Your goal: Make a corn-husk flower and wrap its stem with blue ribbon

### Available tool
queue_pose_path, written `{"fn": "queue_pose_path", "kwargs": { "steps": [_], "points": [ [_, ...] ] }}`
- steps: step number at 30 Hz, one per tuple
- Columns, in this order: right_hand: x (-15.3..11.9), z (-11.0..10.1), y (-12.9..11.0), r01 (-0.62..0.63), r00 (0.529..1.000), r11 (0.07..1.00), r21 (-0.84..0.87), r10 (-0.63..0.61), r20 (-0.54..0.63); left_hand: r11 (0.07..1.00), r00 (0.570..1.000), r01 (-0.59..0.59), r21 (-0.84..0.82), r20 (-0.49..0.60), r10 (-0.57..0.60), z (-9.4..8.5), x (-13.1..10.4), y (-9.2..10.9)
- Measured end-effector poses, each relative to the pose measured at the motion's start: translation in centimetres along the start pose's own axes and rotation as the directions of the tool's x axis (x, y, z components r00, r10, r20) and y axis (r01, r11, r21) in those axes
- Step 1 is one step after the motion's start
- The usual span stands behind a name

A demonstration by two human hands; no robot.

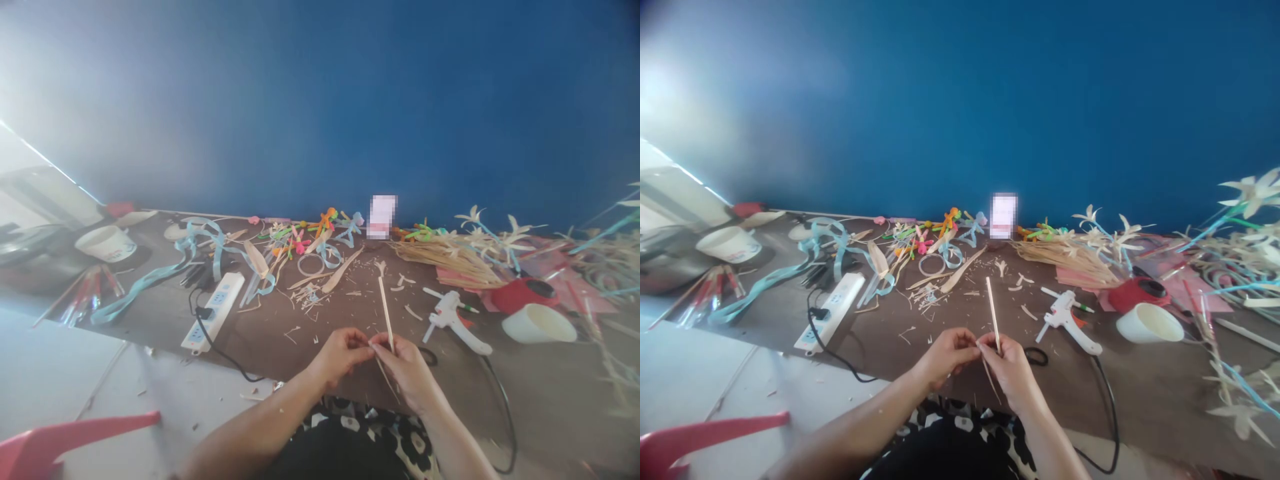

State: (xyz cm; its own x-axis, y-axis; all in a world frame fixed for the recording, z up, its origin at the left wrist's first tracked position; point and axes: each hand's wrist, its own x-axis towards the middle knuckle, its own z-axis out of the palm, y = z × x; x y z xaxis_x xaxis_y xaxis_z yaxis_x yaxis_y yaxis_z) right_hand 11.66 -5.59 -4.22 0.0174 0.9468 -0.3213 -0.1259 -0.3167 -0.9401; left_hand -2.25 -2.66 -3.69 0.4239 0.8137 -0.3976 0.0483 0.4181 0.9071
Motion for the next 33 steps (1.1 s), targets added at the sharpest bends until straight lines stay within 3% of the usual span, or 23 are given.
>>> {"fn": "queue_pose_path", "kwargs": {
  "steps": [4,9,14,18,23,26,30,33],
  "points": [
    [-0.1,-0.1,0.0,0.033,0.999,0.998,-0.051,-0.031,0.038,1.000,1.000,-0.003,0.025,-0.011,0.003,-0.2,0.2,-0.2],
    [-0.2,0.1,-0.6,0.066,0.998,0.985,-0.157,-0.066,0.005,0.986,0.999,-0.030,0.166,-0.036,0.036,-0.3,0.1,-0.1],
    [-0.7,0.5,-1.9,0.034,0.999,0.988,-0.149,-0.028,0.045,0.947,0.984,-0.141,0.290,-0.063,0.166,0.1,-0.4,0.4],
    [-1.1,0.8,-2.5,0.052,0.997,0.996,-0.075,-0.047,0.064,0.957,0.988,-0.131,0.259,-0.046,0.148,-0.1,-0.3,0.7],
    [-1.4,0.8,-1.9,0.020,0.995,0.998,-0.058,-0.015,0.094,0.974,0.990,-0.105,0.202,-0.073,0.121,-1.5,-0.1,1.1],
    [-1.7,0.6,-1.5,-0.014,0.991,0.989,-0.149,0.033,0.126,0.949,0.977,-0.136,0.286,-0.120,0.176,-2.4,-0.5,1.1],
    [-2.4,-0.1,-1.0,-0.047,0.988,0.974,-0.219,0.078,0.132,0.895,0.976,-0.156,0.418,-0.073,0.205,-3.6,-1.3,1.2],
    [-2.9,-1.1,-0.5,-0.060,0.990,0.968,-0.245,0.089,0.109,0.867,0.953,-0.198,0.458,-0.118,0.280,-5.5,-1.2,1.9]
  ]
}}
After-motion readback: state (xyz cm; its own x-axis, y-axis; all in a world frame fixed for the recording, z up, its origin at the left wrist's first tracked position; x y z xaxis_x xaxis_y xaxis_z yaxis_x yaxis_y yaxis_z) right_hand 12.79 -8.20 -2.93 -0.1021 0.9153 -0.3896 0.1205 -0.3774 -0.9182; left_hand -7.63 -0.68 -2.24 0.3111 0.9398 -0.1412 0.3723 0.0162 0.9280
